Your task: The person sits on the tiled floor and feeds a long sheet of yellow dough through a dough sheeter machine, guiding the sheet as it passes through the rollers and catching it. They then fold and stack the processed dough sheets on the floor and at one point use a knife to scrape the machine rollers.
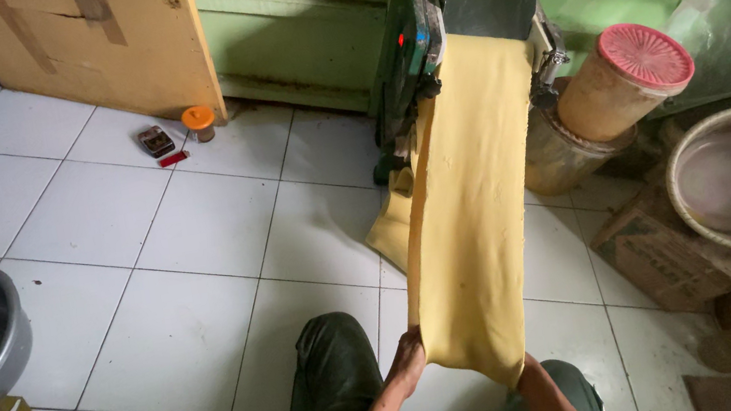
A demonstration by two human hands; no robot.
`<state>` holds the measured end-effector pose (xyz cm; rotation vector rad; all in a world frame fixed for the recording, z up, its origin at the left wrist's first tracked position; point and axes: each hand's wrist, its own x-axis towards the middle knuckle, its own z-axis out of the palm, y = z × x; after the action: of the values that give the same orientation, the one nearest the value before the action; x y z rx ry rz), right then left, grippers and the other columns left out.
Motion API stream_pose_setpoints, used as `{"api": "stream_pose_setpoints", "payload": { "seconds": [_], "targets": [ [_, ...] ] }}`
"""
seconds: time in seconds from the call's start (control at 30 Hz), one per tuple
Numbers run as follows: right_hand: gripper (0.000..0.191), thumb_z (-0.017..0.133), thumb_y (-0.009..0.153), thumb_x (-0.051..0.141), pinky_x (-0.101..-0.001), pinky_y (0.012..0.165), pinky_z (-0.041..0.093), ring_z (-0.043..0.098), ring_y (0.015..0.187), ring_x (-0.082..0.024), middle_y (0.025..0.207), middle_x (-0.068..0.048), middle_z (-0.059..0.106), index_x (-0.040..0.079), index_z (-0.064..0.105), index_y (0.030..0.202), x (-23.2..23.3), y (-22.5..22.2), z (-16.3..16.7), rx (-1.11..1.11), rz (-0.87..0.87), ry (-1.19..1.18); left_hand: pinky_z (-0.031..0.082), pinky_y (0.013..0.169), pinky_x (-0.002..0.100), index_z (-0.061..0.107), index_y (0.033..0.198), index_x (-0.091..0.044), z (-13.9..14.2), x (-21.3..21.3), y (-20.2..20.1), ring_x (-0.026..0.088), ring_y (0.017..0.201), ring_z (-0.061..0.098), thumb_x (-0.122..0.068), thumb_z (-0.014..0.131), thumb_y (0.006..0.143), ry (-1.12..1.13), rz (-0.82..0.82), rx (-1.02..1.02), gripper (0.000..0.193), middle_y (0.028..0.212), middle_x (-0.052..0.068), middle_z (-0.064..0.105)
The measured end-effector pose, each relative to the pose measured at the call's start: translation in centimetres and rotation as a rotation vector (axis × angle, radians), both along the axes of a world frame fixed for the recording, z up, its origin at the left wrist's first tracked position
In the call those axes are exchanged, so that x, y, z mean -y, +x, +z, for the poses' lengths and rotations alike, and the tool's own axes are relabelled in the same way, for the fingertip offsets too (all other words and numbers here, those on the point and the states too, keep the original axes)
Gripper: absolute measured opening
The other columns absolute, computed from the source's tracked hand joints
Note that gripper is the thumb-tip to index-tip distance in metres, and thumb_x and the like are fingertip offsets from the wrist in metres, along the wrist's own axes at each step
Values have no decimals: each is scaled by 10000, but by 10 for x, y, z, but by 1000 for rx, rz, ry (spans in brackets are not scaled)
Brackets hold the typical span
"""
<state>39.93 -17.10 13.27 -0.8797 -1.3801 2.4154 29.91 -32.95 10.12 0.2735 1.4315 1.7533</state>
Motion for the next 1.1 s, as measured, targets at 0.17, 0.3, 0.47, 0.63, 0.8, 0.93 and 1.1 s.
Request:
{"api": "stream_pose_setpoints", "payload": {
  "seconds": [0.17, 0.3, 0.47, 0.63, 0.8, 0.93, 1.1],
  "targets": [
    [497, 750, 891, 136, -384, 827, 596, 671, 1033, -228, 1204, -178, 701, -62, 612, 1325, -4, -12, 12, -7, 33, 18, 492, 842, 319, 709, 1137, -7, 0, -8, -5, 145, 916, 584, -467, 479, 1023, 30, 67, 58, 527, 995, 61, 698],
    [503, 757, 887, 130, -383, 826, 598, 671, 1033, -228, 1205, -180, 700, -64, 610, 1327, -14, -25, 22, -4, 73, 51, 422, 1007, 277, 594, 1381, -60, 0, -21, -22, 95, 1158, 557, -504, 522, 1058, 108, 42, 130, 554, 1255, 11, 659],
    [510, 767, 883, 122, -382, 824, 600, 671, 1032, -228, 1208, -182, 699, -67, 608, 1329, -53, -46, 42, 5, 233, 207, 498, 1017, 355, 591, 1389, -64, 11, -35, -55, 193, 1145, 650, -294, 692, 895, 206, -156, 165, 554, 1291, 93, 693],
    [519, 796, 866, 105, -380, 813, 604, 664, 1020, -228, 1185, -193, 701, -83, 616, 1315, -96, -41, 50, -26, 649, 653, 467, 1015, 294, 635, 1366, -64, 13, -41, -85, 120, 1169, 626, -258, 699, 915, 75, -305, -71, 495, 1308, 53, 701],
    [548, 539, 1029, 379, -371, 779, 576, 682, 974, -247, 1161, -164, 709, -51, 583, 1367, -81, -24, 27, 76, 123, 81, 542, 972, 329, 668, 1287, -22, 5, -47, -95, 192, 1081, 686, -193, 774, 858, 68, -333, -79, 474, 1187, 84, 742],
    [654, 441, 989, 522, -354, 853, 568, 701, 1017, -224, 1173, -130, 723, -5, 569, 1355, -59, -22, 22, 70, -172, -139, 546, 957, 343, 641, 1290, -22, 6, -49, -97, 236, 1081, 718, -208, 761, 860, -117, -322, -322, 484, 1188, 113, 752],
    [549, 632, 927, 358, -389, 898, 542, 701, 1037, -235, 1140, -134, 729, -45, 600, 1299, -51, -29, 29, 113, -56, 113, 528, 949, 373, 601, 1315, -25, 19, -49, -93, 279, 1120, 684, -175, 728, 845, -126, -215, -503, 510, 1220, 158, 712]
  ]
}}
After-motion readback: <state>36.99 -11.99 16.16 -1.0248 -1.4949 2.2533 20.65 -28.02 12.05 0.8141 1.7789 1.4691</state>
